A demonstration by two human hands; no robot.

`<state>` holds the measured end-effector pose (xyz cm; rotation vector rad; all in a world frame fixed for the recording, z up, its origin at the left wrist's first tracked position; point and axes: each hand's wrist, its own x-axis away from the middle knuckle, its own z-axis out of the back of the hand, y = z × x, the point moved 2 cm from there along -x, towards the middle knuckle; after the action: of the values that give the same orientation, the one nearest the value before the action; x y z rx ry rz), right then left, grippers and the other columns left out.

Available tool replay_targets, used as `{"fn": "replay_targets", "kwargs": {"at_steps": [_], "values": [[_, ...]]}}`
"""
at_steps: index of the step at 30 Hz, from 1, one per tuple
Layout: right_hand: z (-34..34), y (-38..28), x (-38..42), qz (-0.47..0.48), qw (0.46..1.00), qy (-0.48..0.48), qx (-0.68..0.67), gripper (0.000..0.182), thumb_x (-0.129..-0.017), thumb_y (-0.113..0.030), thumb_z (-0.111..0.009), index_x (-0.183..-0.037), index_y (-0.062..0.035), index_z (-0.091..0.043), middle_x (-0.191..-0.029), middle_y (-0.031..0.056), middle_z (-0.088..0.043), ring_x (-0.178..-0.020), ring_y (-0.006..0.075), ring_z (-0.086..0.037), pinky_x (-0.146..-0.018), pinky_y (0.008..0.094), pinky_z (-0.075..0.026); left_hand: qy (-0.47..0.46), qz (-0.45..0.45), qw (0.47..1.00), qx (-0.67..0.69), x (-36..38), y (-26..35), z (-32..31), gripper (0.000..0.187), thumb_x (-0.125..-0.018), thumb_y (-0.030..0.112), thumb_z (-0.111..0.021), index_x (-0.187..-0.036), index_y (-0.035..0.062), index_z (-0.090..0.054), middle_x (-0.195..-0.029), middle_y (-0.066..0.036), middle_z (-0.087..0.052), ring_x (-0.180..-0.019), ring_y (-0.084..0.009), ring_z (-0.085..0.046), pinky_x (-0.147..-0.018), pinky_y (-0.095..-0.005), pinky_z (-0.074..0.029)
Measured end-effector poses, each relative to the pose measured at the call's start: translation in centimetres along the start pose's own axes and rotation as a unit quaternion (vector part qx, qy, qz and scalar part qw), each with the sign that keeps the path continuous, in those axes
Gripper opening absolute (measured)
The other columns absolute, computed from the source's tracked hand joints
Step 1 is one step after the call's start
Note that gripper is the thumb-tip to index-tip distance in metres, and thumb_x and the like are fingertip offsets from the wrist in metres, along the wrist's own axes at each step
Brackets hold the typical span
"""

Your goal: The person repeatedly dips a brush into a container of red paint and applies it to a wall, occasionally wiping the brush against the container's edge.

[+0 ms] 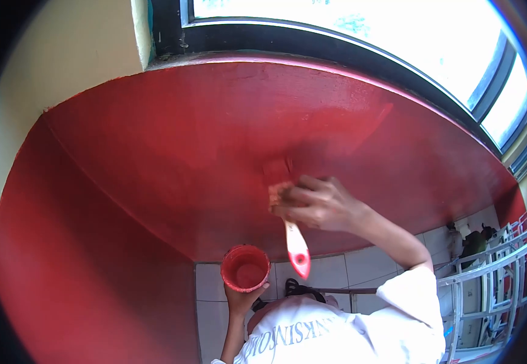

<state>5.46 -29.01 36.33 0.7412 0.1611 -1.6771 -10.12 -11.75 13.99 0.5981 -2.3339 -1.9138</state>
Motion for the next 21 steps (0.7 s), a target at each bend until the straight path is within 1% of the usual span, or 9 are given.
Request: {"fn": "replay_targets", "kwargs": {"at_steps": [3, 6, 8, 10, 13, 16, 18, 20, 21], "values": [[6.6, 0.9, -2.9, -0.015, 0.989, 0.142, 0.051, 0.037, -0.067, -0.014, -0.076, -0.102, -0.0272, -0.075, -0.095, -0.0024, -0.067, -0.067, 0.0123, -0.056, -0.049, 0.0235, -0.049, -0.004, 0.023, 1.0, 0.015, -0.2, 0.8, -0.1, 0.089, -0.057, 0.022, -0.094, -0.131, 0.0048, -0.047, -0.118, -0.009, -0.061, -0.105, -0.0208, -0.062, -0.088, -0.0355, -0.052], [7.8, 3.7, -3.2, -0.004, 0.944, 0.269, 0.192, 0.045, -0.061, -0.018, -0.076, -0.105, -0.0272, -0.077, -0.096, 0.0001, -0.067, -0.066, 0.0133, -0.054, -0.051, 0.0232, -0.046, -0.01, 0.031, 0.999, 0.016, -0.3, 0.7, -0.6, 0.089, -0.057, 0.024, -0.095, -0.13, 0.0052, -0.048, -0.119, -0.009, -0.061, -0.107, -0.0215, -0.061, -0.09, -0.0364, -0.051], [4.2, 3.6, -1.6, 0.013, 0.962, 0.187, 0.198, 0.034, -0.067, -0.017, -0.078, -0.1, -0.026, -0.075, -0.092, -0.0019, -0.064, -0.069, 0.0128, -0.056, -0.047, 0.0236, -0.048, -0.013, 0.04, 0.999, 0.011, -0.2, 0.1, -0.8, 0.09, -0.056, 0.025, -0.095, -0.13, 0.0055, -0.048, -0.119, -0.008, -0.061, -0.107, -0.0221, -0.061, -0.09, -0.0365, -0.051], [0.1, 1.1, 2.3, 0.006, 0.994, 0.046, 0.099, 0.029, -0.069, -0.016, -0.08, -0.095, -0.0258, -0.073, -0.091, -0.0029, -0.064, -0.07, 0.0125, -0.057, -0.044, 0.0241, -0.048, -0.031, 0.024, 0.999, 0.007, -0.6, 0.5, -1.0, 0.09, -0.056, 0.025, -0.095, -0.13, 0.0055, -0.048, -0.118, -0.008, -0.061, -0.107, -0.0221, -0.061, -0.091, -0.0362, -0.051], [3.7, 0.4, 0.6, -0.025, 0.999, 0.032, 0.022, 0.023, -0.069, -0.016, -0.079, -0.089, -0.0253, -0.072, -0.092, -0.0029, -0.066, -0.07, 0.0117, -0.058, -0.044, 0.0231, -0.047, -0.017, 0.004, 1.0, -0.009, -1.2, 1.0, -1.7, 0.091, -0.056, 0.025, -0.095, -0.13, 0.0053, -0.047, -0.117, -0.008, -0.061, -0.106, -0.0216, -0.061, -0.09, -0.0357, -0.051], [9.5, 3.3, -1.2, -0.007, 0.952, 0.271, 0.142, 0.035, -0.067, -0.02, -0.078, -0.101, -0.0265, -0.075, -0.092, -0.0007, -0.069, -0.069, 0.0125, -0.057, -0.052, 0.0233, -0.049, -0.015, 0.023, 1.0, -0.008, -1.2, -0.1, -1.9, 0.092, -0.056, 0.024, -0.095, -0.131, 0.0052, -0.046, -0.116, -0.008, -0.062, -0.106, -0.0215, -0.062, -0.089, -0.0353, -0.052], [9.6, 4.4, -1.1, -0.008, 0.958, 0.236, 0.165, 0.041, -0.067, -0.021, -0.077, -0.107, -0.0269, -0.074, -0.093, -0.001, -0.067, -0.068, 0.0139, -0.056, -0.053, 0.025, -0.048, -0.018, 0.039, 0.999, 0.004, -1.1, -1.3, -2.2, 0.091, -0.056, 0.025, -0.095, -0.131, 0.0054, -0.046, -0.115, -0.008, -0.062, -0.105, -0.0216, -0.062, -0.088, -0.0351, -0.052], [5.2, 4.1, 1.2, 0.016, 0.972, 0.131, 0.193, 0.033, -0.07, -0.019, -0.074, -0.103, -0.0253, -0.073, -0.093, -0.0031, -0.063, -0.065, 0.0128, -0.053, -0.046, 0.024, -0.044, -0.02, 0.048, 0.999, 0.014, -1.0, -1.8, -2.8, 0.091, -0.057, 0.025, -0.095, -0.13, 0.0056, -0.046, -0.115, -0.008, -0.062, -0.104, -0.0218, -0.063, -0.087, -0.0348, -0.053], [3.3, 2.5, 2.7, 0.003, 0.989, 0.059, 0.135, 0.033, -0.069, -0.018, -0.075, -0.102, -0.0247, -0.073, -0.093, -0.0028, -0.064, -0.064, 0.0124, -0.052, -0.044, 0.0238, -0.044, -0.021, 0.034, 0.999, 0.007, -1.0, -1.4, -3.1, 0.09, -0.057, 0.025, -0.095, -0.13, 0.0056, -0.046, -0.115, -0.008, -0.062, -0.103, -0.0216, -0.063, -0.087, -0.0347, -0.053]]}}
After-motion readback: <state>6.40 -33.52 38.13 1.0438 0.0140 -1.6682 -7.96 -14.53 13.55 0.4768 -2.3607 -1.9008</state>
